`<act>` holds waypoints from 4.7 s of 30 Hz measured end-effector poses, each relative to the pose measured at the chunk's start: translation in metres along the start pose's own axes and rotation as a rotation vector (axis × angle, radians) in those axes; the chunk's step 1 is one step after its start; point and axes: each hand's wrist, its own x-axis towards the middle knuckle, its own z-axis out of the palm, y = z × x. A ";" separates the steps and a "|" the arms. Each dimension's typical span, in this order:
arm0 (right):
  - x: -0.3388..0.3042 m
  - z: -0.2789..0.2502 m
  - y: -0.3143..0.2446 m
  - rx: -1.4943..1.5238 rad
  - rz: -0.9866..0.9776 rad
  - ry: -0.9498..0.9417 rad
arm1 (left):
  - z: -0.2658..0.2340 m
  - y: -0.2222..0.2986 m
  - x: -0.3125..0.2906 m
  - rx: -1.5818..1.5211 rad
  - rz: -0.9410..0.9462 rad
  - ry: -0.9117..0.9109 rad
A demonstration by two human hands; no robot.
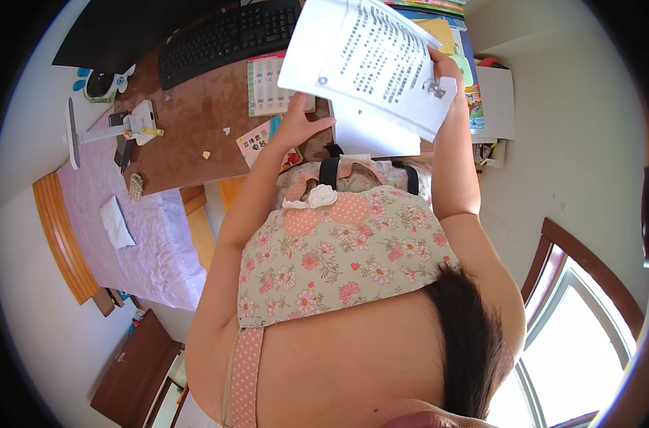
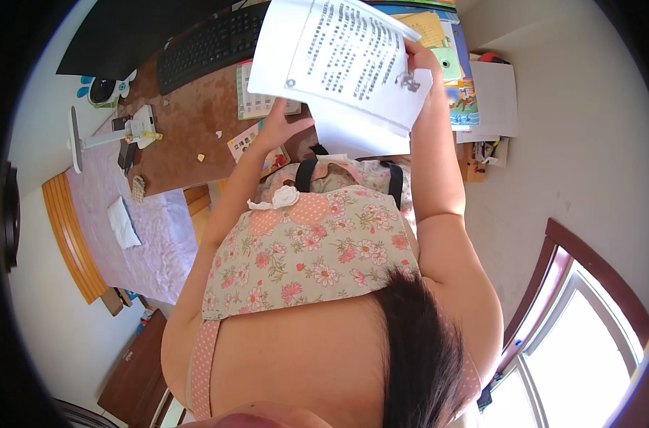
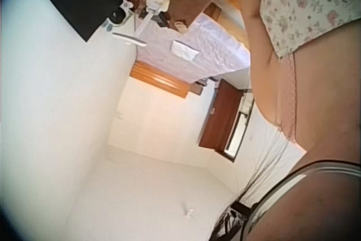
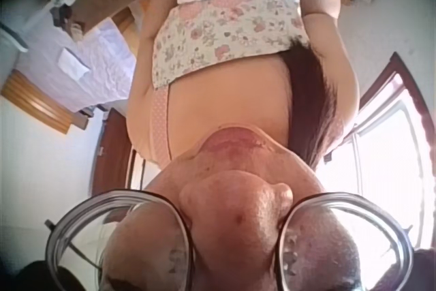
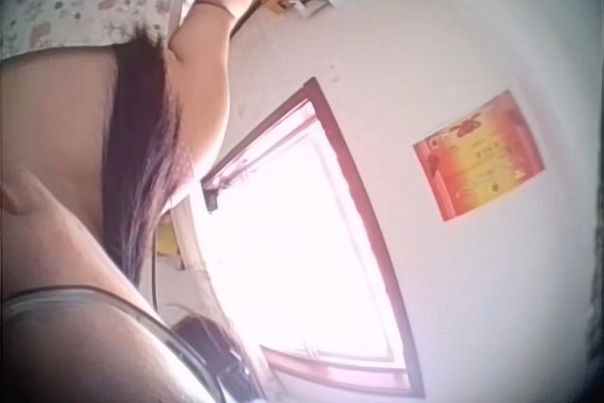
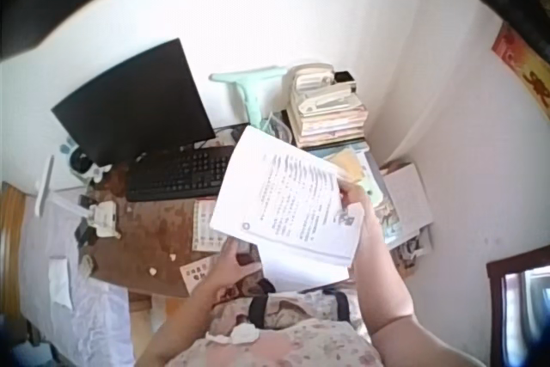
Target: The person organizes a cluttered desk by sorting through papers, books, and small items. They move stacks of books, handle a small box, and place items into a drawer or off the desk surface.
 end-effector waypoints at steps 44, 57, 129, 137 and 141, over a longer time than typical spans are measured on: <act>0.021 0.047 0.088 -0.357 0.327 -0.374 | -0.014 -0.043 -0.016 -0.082 -0.269 0.323; -0.039 0.088 0.110 0.084 0.290 -0.676 | -0.009 0.033 -0.038 -0.815 -0.008 0.366; 0.118 0.138 -0.006 -1.001 -1.540 0.310 | -0.062 0.007 -0.034 0.349 -0.523 0.202; 0.024 0.124 0.056 -0.726 -0.548 -0.605 | -0.084 -0.013 -0.064 -0.159 -0.493 0.845; -0.033 0.128 0.121 -0.329 0.131 -0.802 | -0.103 0.025 -0.068 -0.603 -0.677 0.820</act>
